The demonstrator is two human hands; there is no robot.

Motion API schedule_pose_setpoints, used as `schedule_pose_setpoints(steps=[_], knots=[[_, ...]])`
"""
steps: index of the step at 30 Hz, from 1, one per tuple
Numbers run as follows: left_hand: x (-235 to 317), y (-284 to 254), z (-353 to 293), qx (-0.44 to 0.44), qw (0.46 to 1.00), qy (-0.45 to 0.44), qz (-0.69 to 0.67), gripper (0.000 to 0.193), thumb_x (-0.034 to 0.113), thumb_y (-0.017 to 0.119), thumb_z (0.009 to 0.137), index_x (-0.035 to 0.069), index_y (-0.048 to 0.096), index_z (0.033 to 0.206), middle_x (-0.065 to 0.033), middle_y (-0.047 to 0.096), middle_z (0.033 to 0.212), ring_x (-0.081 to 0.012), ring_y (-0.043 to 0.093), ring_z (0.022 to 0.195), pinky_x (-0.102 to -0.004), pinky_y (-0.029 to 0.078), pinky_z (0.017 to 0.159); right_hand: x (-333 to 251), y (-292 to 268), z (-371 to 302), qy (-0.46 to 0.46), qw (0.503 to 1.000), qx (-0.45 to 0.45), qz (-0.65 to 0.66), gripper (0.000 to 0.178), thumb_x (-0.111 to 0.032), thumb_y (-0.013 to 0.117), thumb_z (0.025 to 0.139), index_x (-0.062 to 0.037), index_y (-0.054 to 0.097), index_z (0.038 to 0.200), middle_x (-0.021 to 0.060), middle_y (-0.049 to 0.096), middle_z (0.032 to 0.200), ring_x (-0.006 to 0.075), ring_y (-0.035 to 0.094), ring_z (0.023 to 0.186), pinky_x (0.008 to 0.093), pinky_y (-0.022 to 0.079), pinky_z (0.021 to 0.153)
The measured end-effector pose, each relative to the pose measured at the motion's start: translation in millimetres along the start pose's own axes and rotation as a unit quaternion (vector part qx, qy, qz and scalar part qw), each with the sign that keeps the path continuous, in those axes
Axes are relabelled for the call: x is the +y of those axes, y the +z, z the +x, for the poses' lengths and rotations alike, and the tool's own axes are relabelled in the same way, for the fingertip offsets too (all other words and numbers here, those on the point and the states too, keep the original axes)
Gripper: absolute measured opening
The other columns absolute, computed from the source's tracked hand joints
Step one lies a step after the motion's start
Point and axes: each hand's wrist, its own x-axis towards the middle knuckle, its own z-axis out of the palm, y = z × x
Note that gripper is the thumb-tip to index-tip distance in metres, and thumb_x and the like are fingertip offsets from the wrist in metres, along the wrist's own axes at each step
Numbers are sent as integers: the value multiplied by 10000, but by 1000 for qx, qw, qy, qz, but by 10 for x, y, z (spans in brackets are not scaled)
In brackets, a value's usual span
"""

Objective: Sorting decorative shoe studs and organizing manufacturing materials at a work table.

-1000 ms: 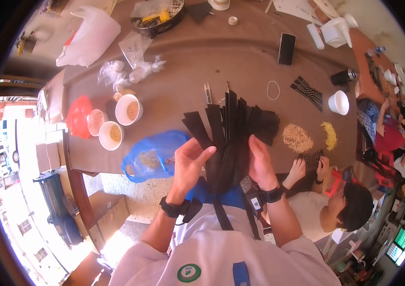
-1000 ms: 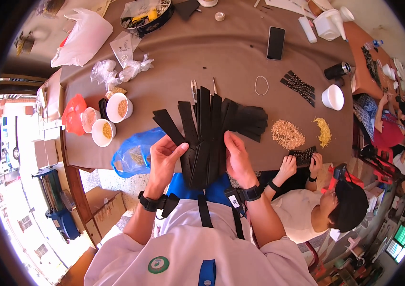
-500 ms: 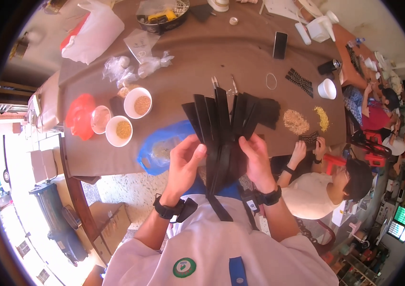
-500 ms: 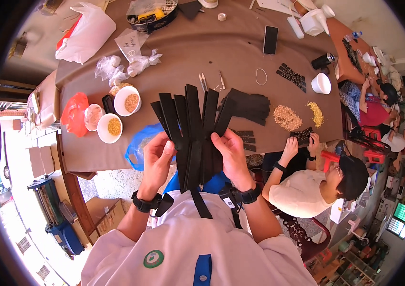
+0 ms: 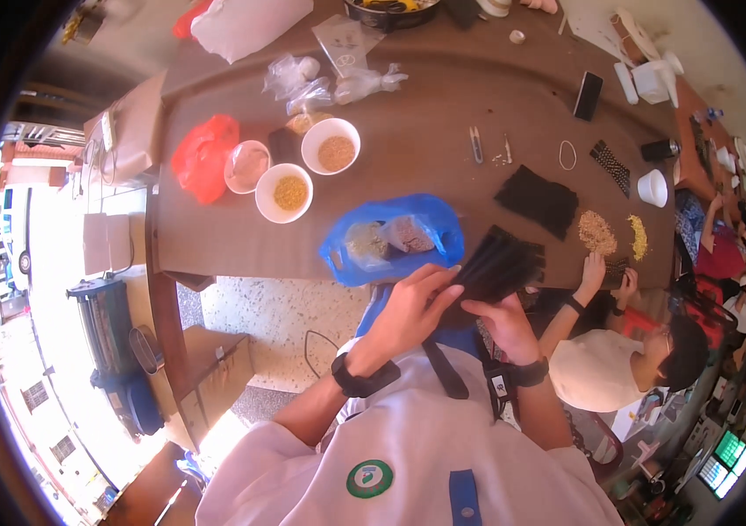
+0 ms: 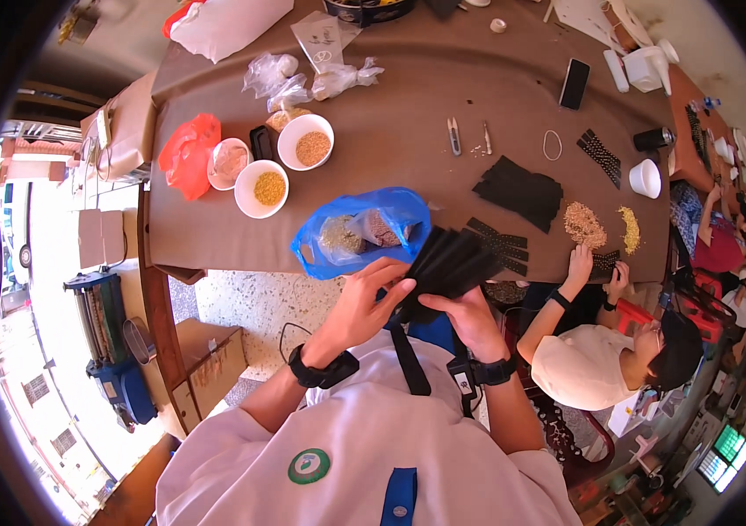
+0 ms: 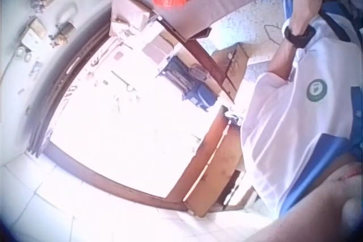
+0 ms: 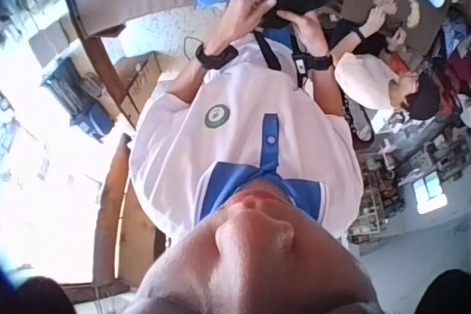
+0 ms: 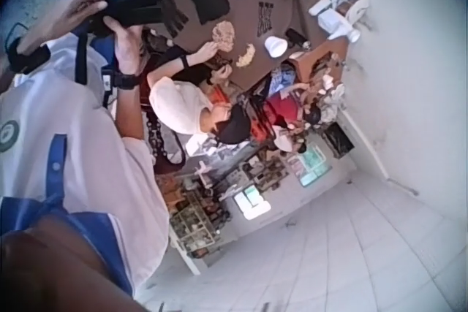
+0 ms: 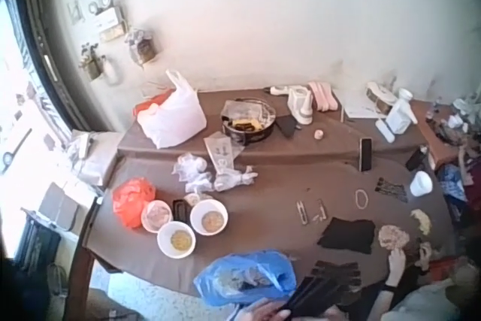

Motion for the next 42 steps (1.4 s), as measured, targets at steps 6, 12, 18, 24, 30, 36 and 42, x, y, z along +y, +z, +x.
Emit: schedule_pose_setpoints(steps=[6, 12, 18, 24, 30, 36, 42], knots=[[-672, -385, -392, 301, 900, -89, 304, 307, 225, 682, 884, -59, 611, 976, -152, 619, 919, -289, 601, 844, -368, 475, 797, 169, -347, 19, 17, 991, -8, 132, 473, 14, 695, 812, -28, 541, 1257, 59, 608, 1186, 175, 576, 1092, 311, 450, 944], [-1442, -754, -305, 205, 926, -303, -96, 310, 262, 686, 874, -45, 637, 865, -83, 647, 770, -170, 582, 764, -320, 435, 762, -72, -126, 173, -37, 996, 5, -81, 525, -110, 744, 833, -11, 512, 1293, 93, 595, 1236, 197, 565, 1140, 327, 421, 996], [-1008, -524, 45, 95, 952, -202, -211, 212, 188, 591, 944, -18, 640, 947, -76, 680, 904, -141, 624, 821, -278, 439, 796, -93, 116, 680, -55, 891, -83, -443, 673, -275, 844, 713, -7, 554, 1258, 134, 646, 1165, 230, 606, 1084, 345, 459, 943], [-841, -718, -18, 74, 967, -199, -137, 236, 195, 591, 935, -33, 637, 978, -84, 680, 951, -132, 620, 761, -300, 442, 826, 26, 288, 699, -44, 957, -40, -284, 670, -389, 822, 734, 4, 582, 1220, 143, 666, 1138, 248, 627, 1051, 330, 464, 933], [-871, -628, -82, 96, 966, -191, -145, 241, 174, 602, 915, -53, 645, 983, -80, 676, 854, -123, 616, 735, -255, 434, 648, 197, 101, 912, -2, 936, -40, -349, 682, -338, 822, 736, 13, 550, 1253, 146, 640, 1160, 241, 592, 1093, 335, 444, 957], [-897, -740, -240, 158, 959, -218, -89, 220, 178, 602, 916, -40, 632, 894, -91, 654, 813, -136, 595, 666, -271, 443, 642, 96, 319, 625, -38, 994, -60, -88, 434, -217, 750, 840, -5, 611, 1192, 69, 652, 1147, 143, 590, 1054, 292, 465, 920], [-1055, -864, -254, 184, 949, -196, -161, 223, 191, 594, 917, -16, 632, 844, -41, 561, 703, -110, 515, 635, -269, 433, 638, -106, 250, 309, -28, 994, -58, -87, 489, -185, 771, 814, -22, 589, 1237, 50, 641, 1157, 130, 576, 1031, 278, 460, 911]])
